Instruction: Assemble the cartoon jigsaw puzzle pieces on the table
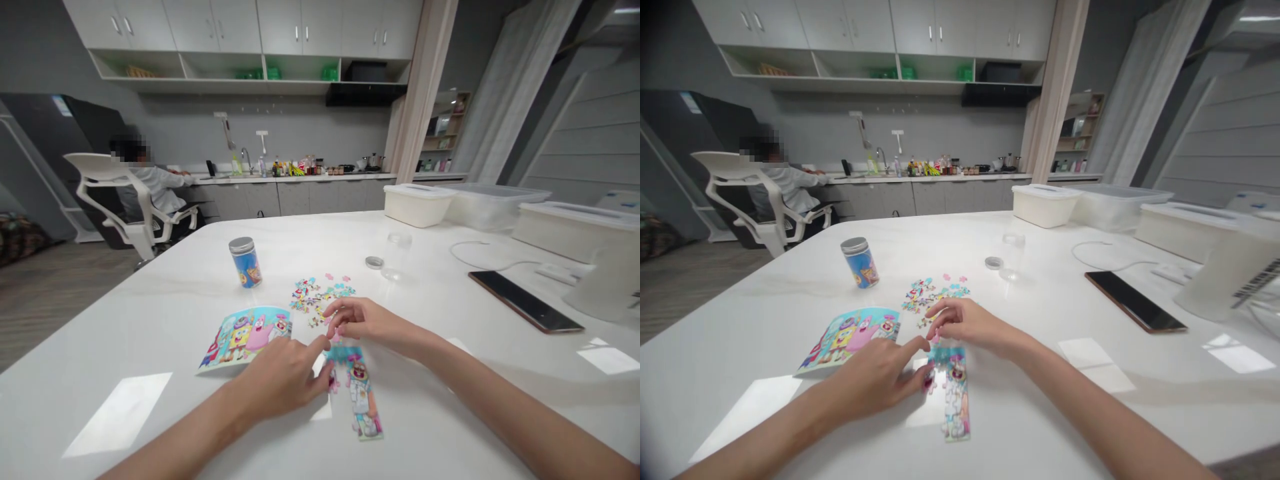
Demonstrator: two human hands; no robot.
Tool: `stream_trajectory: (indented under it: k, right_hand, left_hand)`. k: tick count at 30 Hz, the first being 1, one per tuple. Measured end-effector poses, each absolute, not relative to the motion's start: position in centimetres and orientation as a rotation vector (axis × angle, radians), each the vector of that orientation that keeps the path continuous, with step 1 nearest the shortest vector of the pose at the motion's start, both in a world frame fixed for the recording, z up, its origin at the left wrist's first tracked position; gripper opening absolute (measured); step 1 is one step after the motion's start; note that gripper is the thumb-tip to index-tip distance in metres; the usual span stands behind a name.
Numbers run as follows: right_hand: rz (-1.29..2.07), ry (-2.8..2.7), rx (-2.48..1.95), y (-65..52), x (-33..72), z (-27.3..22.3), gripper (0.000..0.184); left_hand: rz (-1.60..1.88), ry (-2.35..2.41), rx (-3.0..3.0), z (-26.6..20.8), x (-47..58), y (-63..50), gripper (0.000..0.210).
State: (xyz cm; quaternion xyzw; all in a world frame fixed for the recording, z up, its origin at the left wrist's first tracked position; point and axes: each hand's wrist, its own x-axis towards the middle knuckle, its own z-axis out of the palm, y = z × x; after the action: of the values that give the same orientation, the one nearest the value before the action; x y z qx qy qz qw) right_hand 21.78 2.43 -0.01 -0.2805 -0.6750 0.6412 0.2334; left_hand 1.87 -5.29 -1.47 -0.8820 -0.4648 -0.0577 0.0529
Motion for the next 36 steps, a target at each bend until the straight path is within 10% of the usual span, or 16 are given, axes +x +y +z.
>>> stream_trajectory:
  k: [36]
  right_hand:
    - [1.734, -1.855, -0.997, 1.9, 22.6, 0.7, 0.019]
  left_hand:
    - [-0.168, -1.384, -2.699, -0.1, 2.1, -5.3, 0.027]
